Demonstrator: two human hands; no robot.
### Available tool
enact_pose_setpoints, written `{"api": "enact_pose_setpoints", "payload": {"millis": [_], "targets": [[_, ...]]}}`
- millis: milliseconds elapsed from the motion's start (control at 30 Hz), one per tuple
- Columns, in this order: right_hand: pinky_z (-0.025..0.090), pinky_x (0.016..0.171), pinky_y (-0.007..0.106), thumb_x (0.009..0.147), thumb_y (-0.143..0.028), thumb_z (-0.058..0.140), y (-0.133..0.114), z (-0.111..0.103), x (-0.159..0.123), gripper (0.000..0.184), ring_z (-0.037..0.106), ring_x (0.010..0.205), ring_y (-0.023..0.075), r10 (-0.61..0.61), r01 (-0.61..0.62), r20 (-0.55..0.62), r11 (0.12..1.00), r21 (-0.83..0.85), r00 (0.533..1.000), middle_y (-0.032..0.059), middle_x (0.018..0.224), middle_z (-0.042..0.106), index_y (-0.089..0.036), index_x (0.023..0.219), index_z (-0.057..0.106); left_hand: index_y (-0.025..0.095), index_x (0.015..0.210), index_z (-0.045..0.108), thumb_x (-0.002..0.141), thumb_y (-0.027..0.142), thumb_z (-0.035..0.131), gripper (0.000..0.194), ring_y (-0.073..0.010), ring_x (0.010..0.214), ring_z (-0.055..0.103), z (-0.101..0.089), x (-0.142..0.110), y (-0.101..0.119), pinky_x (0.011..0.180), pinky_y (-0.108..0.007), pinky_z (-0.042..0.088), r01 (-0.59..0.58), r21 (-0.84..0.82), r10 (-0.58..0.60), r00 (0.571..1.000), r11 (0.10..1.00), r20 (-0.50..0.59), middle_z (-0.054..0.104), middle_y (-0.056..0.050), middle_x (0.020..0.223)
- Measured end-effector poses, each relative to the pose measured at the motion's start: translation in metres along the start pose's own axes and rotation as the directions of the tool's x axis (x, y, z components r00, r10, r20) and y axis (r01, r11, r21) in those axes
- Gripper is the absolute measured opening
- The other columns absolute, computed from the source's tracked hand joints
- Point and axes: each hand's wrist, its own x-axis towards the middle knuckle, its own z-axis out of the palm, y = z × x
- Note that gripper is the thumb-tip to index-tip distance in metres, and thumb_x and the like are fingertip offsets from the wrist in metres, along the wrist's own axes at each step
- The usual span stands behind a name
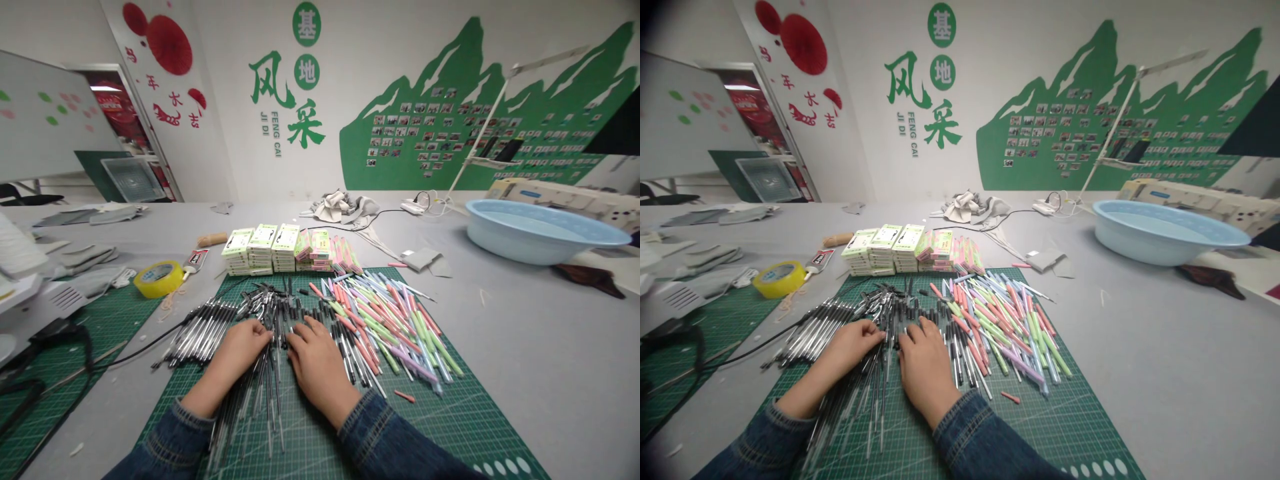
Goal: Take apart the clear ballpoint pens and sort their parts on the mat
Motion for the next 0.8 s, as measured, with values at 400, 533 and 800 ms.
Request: {"api": "enact_pose_setpoints", "payload": {"millis": [400, 533, 800], "targets": [[0.043, 0.076, 0.033, 0.079, -0.001, 0.046, 0.004, 0.000, -0.003, 0.022, 0.052, 0.087, 0.0224, 0.148, -0.150, -0.026, 0.985, -0.086, 0.989, 0.0084, 0.089, 0.059, -0.016, 0.091, 0.057, 0.017, 0.072, 0.055, 0.071, 0.044, 0.064, 0.028, -0.0075, 0.041, 0.040, -0.004, -0.008, 0.009, 0.040, -0.018, 0.029, 0.163, -0.725, -0.062, 0.985, 0.670, 0.164, 0.048, 0.007, 0.049], [0.042, 0.083, 0.031, 0.078, -0.003, 0.047, 0.005, -0.009, -0.009, 0.027, 0.053, 0.094, 0.0212, 0.172, -0.168, -0.040, 0.981, 0.101, 0.984, 0.0076, 0.095, 0.057, -0.017, 0.099, 0.057, 0.016, 0.080, 0.058, 0.071, 0.039, 0.068, 0.026, -0.0101, 0.056, 0.057, -0.014, -0.009, 0.015, 0.052, -0.020, 0.047, 0.098, -0.892, -0.070, 0.995, 0.441, 0.075, 0.062, 0.001, 0.066], [0.041, 0.073, 0.027, 0.074, 0.000, 0.046, -0.001, -0.019, -0.010, 0.029, 0.052, 0.085, 0.0182, 0.156, -0.151, 0.011, 0.933, 0.327, 0.988, 0.0028, 0.088, 0.055, -0.021, 0.090, 0.058, 0.017, 0.087, 0.059, 0.072, 0.029, 0.070, 0.022, -0.0124, 0.072, 0.066, -0.025, -0.012, 0.019, 0.067, -0.024, 0.055, -0.057, -0.986, -0.109, 0.991, 0.157, -0.074, 0.068, -0.001, 0.084]]}}
